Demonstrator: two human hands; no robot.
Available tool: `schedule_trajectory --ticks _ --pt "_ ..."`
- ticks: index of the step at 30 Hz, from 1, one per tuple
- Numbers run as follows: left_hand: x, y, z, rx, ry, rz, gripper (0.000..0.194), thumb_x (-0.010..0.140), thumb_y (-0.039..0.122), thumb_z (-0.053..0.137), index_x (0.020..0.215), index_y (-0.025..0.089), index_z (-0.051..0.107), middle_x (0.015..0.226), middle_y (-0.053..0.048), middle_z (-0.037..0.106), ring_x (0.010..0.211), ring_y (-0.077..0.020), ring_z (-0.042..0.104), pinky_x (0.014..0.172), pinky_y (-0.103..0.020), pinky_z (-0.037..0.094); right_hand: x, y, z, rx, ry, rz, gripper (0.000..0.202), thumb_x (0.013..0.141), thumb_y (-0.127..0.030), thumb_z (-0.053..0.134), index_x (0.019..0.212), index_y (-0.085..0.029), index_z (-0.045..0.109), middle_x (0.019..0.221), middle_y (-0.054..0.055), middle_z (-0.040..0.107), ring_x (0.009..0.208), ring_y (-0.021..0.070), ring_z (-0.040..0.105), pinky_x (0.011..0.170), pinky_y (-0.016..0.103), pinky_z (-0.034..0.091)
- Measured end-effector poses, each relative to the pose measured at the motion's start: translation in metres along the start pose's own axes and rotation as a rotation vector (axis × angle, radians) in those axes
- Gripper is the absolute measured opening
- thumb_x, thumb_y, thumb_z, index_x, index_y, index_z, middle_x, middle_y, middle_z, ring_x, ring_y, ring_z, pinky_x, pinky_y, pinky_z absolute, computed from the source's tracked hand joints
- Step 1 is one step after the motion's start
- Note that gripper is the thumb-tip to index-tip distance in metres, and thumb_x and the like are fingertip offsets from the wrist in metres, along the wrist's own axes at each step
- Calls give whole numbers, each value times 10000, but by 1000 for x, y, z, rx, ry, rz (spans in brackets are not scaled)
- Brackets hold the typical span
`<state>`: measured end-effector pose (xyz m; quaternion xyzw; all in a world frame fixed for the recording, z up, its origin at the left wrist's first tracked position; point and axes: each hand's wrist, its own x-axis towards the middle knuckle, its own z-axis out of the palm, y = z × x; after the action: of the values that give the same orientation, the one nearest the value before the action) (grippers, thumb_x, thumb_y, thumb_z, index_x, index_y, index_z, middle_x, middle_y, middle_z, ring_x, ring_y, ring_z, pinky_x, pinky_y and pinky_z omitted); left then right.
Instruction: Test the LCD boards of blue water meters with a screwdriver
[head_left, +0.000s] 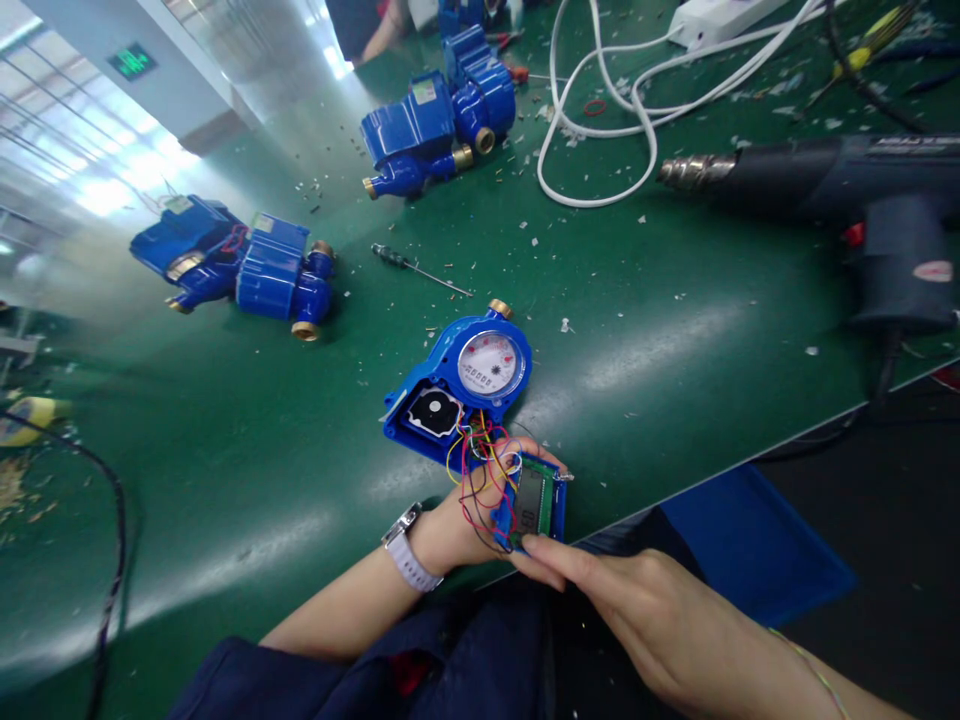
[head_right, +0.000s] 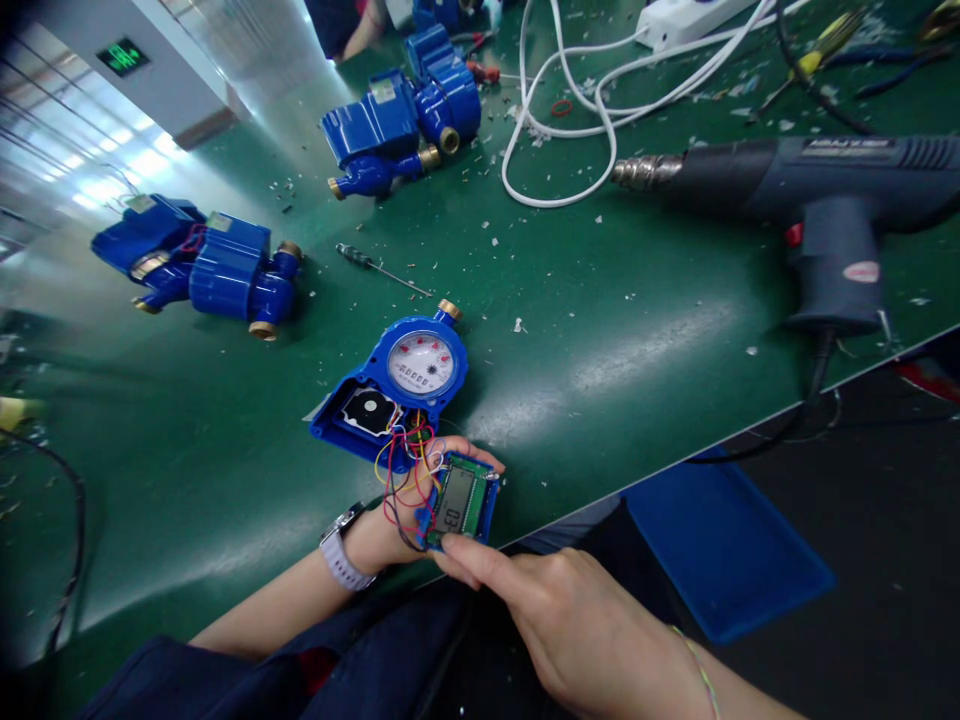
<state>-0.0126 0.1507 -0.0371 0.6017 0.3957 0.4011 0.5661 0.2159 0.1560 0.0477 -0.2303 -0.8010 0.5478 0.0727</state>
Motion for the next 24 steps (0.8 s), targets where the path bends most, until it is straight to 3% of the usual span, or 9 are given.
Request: schedule_trajectory --ticks 8,11,12,14,16,18,20,22,24 --pt "0 2 2 41 24 82 940 525 584 904 1294 253 476 1212 -120 630 1085 -297 640 1000 -478 497 6 -6 0 72 39 8 572 957 -68 284 1499 -184 424 1340 48 604 1148 179 640 966 308 550" --pt "2 8 1 71 11 98 1015 455 603 922 1295 259 468 1204 -116 624 1076 -302 636 983 -464 500 6 -13 -3 172 77 72 514 975 -122 319 1451 -214 491 1065 45 709 890 142 684 822 237 563" --pt "3 11 0 98 -5 98 1026 441 607 925 1291 255 472 1203 -118 621 1075 -303 636 978 -458 501 5 -14 -3 269 92 110 475 1002 -165 324 1438 -228 501 871 24 685 726 123 641 698 203 548" --pt "5 17 -1 168 -17 88 1020 442 608 924 1283 243 478 1195 -123 619 1072 -302 637 974 -450 499 2 -15 -3 579 114 202 401 1063 -304 340 1437 -250 471 635 -44 483 500 87 445 486 148 412" --pt "6 21 -1 228 -11 100 1006 445 604 925 1271 236 486 1172 -121 625 1054 -299 643 961 -443 501 -1 -13 -1 967 139 262 398 1078 -439 374 1434 -262 394 630 -78 392 428 57 327 411 123 295" --pt "6 22 -1 256 -4 112 1011 428 597 932 1265 237 493 1164 -118 628 1054 -305 642 964 -450 498 -5 -9 2 1274 167 239 369 1062 -474 439 1365 -277 362 667 -89 415 388 34 300 395 113 281" --pt "4 18 -1 235 -9 103 1051 397 588 942 1279 242 487 1180 -121 622 1082 -319 633 984 -461 492 -11 -5 4 1409 191 187 323 1036 -463 505 1270 -267 398 707 -80 448 389 25 327 409 119 313" --pt "2 14 0 182 -18 89 1104 389 559 955 1318 249 447 1210 -128 613 1121 -330 623 1016 -475 482 -19 -3 5 1337 167 180 376 979 -519 587 1206 -241 473 775 -46 502 482 45 443 498 153 406" --pt "1 11 0 128 -15 99 1130 401 526 965 1348 258 409 1233 -135 606 1140 -333 621 1034 -485 478 -27 -2 6 1086 145 231 417 936 -562 624 1171 -224 558 841 6 579 667 114 576 656 224 501"
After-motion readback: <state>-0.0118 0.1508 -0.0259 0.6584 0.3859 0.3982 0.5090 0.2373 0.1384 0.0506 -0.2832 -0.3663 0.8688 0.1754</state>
